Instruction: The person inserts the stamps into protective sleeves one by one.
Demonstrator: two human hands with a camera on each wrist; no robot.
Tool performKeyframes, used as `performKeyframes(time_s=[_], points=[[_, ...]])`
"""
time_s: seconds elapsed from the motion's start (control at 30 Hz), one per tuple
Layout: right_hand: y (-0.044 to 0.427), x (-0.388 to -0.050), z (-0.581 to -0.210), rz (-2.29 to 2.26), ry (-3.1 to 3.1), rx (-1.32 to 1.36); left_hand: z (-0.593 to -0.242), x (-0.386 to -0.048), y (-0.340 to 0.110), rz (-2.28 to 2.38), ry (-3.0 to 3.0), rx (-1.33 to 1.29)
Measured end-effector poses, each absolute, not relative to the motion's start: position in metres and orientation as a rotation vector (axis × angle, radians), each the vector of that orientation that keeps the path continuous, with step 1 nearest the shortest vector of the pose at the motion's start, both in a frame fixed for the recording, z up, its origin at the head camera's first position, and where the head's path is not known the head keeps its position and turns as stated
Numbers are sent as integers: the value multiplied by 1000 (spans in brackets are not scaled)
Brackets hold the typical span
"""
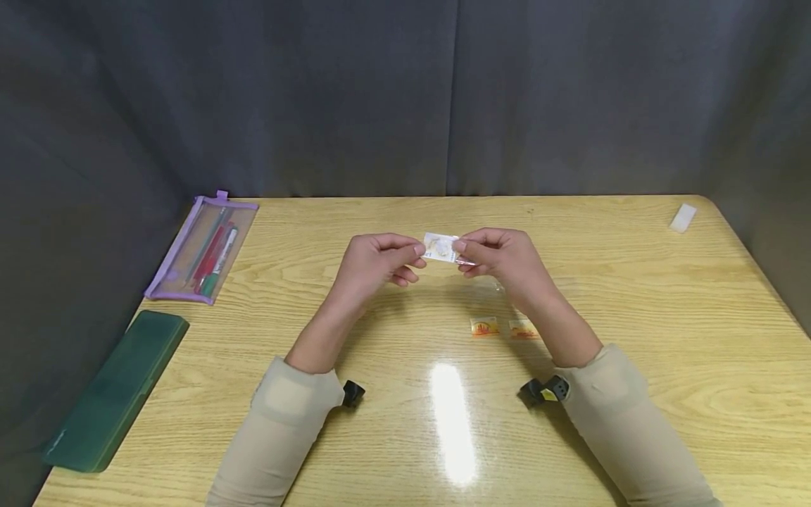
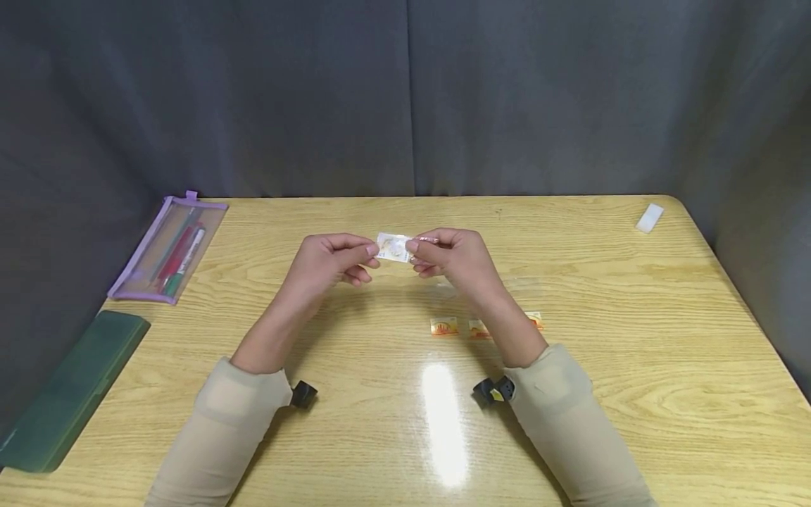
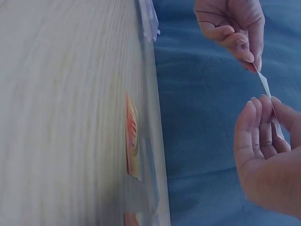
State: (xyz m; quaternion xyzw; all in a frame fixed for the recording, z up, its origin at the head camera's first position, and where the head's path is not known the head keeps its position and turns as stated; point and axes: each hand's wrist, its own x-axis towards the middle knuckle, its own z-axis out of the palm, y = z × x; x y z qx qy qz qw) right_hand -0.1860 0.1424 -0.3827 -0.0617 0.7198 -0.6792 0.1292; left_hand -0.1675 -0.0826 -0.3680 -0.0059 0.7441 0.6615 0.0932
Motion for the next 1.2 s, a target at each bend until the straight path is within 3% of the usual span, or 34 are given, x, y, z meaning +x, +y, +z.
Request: performKeyframes(time_s=[1.2], points=[[134, -182, -382, -1915, 2134, -139, -374, -164, -72, 1879, 2237, 56]])
